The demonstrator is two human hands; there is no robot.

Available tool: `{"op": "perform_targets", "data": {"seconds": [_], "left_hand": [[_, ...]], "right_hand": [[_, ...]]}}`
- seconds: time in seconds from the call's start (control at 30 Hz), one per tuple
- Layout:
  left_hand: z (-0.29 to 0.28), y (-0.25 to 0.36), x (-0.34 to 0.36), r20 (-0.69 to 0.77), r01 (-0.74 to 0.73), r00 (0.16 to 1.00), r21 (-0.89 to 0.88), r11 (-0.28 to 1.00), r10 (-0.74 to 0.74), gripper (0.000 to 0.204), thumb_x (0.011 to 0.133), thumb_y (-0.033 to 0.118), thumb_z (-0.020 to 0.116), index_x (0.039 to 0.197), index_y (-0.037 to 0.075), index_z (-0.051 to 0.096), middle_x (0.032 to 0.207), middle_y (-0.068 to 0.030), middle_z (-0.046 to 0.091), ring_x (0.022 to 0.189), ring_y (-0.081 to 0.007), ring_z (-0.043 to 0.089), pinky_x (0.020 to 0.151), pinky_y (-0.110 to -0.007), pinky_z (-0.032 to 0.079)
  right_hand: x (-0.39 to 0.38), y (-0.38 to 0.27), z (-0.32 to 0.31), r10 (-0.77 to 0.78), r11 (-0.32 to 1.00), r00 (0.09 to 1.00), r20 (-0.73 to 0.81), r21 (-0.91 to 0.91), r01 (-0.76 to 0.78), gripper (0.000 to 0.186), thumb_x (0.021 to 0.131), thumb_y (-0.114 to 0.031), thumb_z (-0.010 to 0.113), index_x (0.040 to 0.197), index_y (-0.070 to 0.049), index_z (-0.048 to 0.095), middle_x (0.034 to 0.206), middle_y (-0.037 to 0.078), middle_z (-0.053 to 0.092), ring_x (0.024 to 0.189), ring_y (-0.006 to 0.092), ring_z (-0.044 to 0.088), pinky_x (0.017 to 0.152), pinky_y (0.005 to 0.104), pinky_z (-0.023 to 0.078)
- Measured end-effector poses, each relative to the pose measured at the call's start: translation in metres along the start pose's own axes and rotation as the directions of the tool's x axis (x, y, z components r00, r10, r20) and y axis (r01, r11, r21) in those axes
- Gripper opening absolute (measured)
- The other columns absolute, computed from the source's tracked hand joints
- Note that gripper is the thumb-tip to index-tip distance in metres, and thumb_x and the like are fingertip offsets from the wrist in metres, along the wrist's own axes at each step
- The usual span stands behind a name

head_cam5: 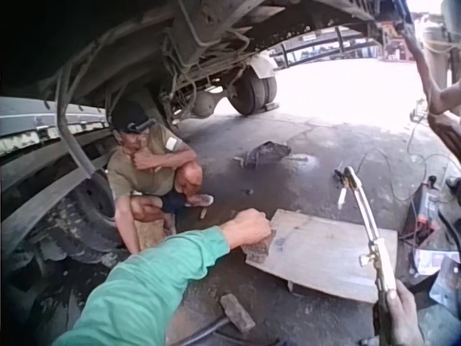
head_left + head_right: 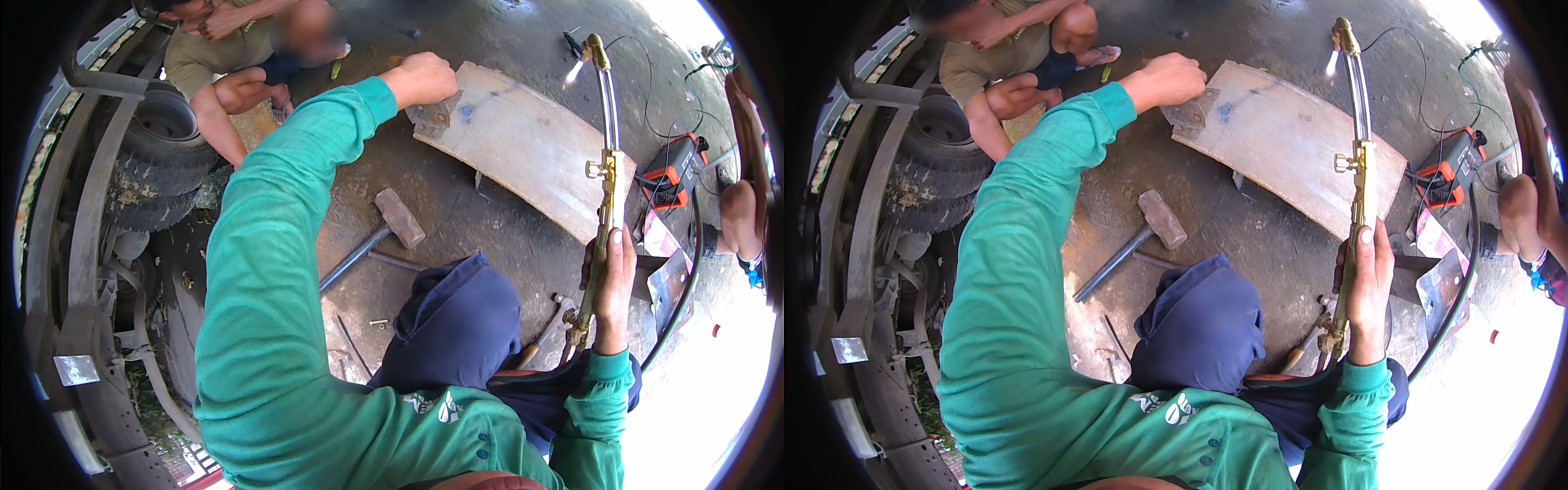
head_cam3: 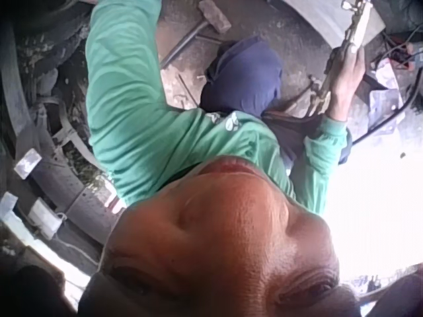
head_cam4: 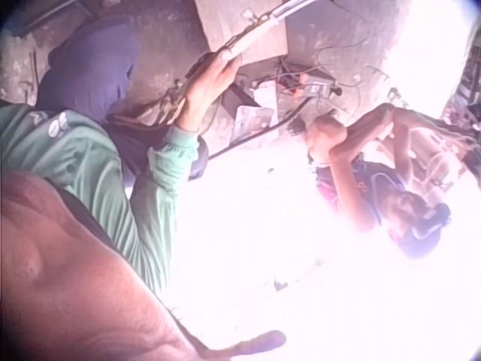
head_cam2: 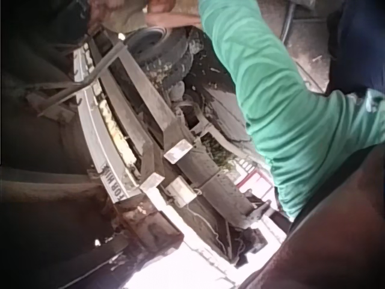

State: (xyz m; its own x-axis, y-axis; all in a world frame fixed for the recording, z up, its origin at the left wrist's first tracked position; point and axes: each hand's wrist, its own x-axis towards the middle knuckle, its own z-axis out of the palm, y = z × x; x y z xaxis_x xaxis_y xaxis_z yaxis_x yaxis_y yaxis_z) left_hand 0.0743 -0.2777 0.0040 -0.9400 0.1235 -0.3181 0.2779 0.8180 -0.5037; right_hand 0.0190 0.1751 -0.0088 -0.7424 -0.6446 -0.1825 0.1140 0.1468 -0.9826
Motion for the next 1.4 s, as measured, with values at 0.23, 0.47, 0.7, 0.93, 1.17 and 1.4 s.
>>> {"op": "perform_targets", "data": {"seconds": [0.23,0.47,0.7,0.93,1.17,1.4], "left_hand": [[-0.024,0.014,0.026,-0.007,-0.037,0.999,0.002,0.999,0.037,0.017,0.083,0.013,0.063,0.085,0.011,0.080,0.092,-0.0112,0.078,0.090,-0.0327,0.076,0.072,-0.043,0.061],[-0.032,0.008,0.021,-0.033,0.084,0.996,-0.092,0.992,-0.088,0.018,0.081,0.014,0.069,0.096,0.010,0.078,0.101,-0.0114,0.077,0.096,-0.0320,0.074,0.080,-0.044,0.061],[0.039,-0.014,-0.017,-0.251,0.254,0.624,-0.831,0.495,-0.741,0.076,0.080,0.023,0.088,0.147,0.014,0.054,0.133,-0.0116,0.068,0.119,-0.0309,0.066,0.103,-0.041,0.053],[0.121,0.002,-0.024,0.157,0.121,0.741,-0.988,-0.100,-0.652,0.061,0.090,0.027,0.080,0.141,0.003,0.060,0.132,-0.0132,0.070,0.115,-0.0225,0.066,0.102,-0.037,0.050],[0.118,0.001,-0.032,-0.027,0.092,0.681,-0.988,0.123,-0.732,0.040,0.093,0.029,0.078,0.125,0.006,0.073,0.087,-0.0005,0.072,0.065,-0.0089,0.057,0.062,-0.030,0.051],[0.110,0.010,-0.038,-0.199,-0.038,0.649,-0.972,0.230,-0.735,0.039,0.094,0.026,0.078,0.126,0.004,0.072,0.096,-0.0049,0.077,0.080,-0.0094,0.064,0.076,-0.031,0.055]], "right_hand": [[0.004,0.002,0.002,0.005,1.000,1.000,0.008,0.017,-0.006,0.053,0.108,-0.054,0.047,0.122,-0.004,0.055,0.071,0.001,0.052,0.049,0.0079,0.048,0.042,0.0229,0.039],[0.005,0.007,0.003,0.010,0.999,1.000,0.011,0.032,-0.010,0.055,0.107,-0.056,0.047,0.125,-0.004,0.055,0.072,0.001,0.053,0.052,0.0078,0.049,0.043,0.0228,0.040],[0.002,0.003,0.002,0.028,0.999,0.999,-0.037,0.034,-0.027,0.058,0.106,-0.057,0.047,0.130,-0.005,0.054,0.073,0.002,0.054,0.054,0.0088,0.050,0.044,0.0233,0.039],[0.005,0.013,-0.001,0.059,0.998,0.998,-0.037,0.033,-0.058,0.066,0.105,-0.058,0.047,0.139,-0.002,0.051,0.078,0.003,0.057,0.055,0.0083,0.051,0.044,0.0226,0.041],[0.011,0.017,0.008,0.074,0.997,0.997,-0.014,0.018,-0.074,0.073,0.105,-0.060,0.047,0.143,0.001,0.048,0.078,0.004,0.057,0.054,0.0090,0.050,0.045,0.0229,0.041],[0.021,0.025,0.010,0.094,0.996,0.995,-0.024,-0.001,-0.094,0.075,0.105,-0.062,0.045,0.145,0.002,0.046,0.078,0.004,0.057,0.054,0.0094,0.051,0.045,0.0234,0.041]]}}
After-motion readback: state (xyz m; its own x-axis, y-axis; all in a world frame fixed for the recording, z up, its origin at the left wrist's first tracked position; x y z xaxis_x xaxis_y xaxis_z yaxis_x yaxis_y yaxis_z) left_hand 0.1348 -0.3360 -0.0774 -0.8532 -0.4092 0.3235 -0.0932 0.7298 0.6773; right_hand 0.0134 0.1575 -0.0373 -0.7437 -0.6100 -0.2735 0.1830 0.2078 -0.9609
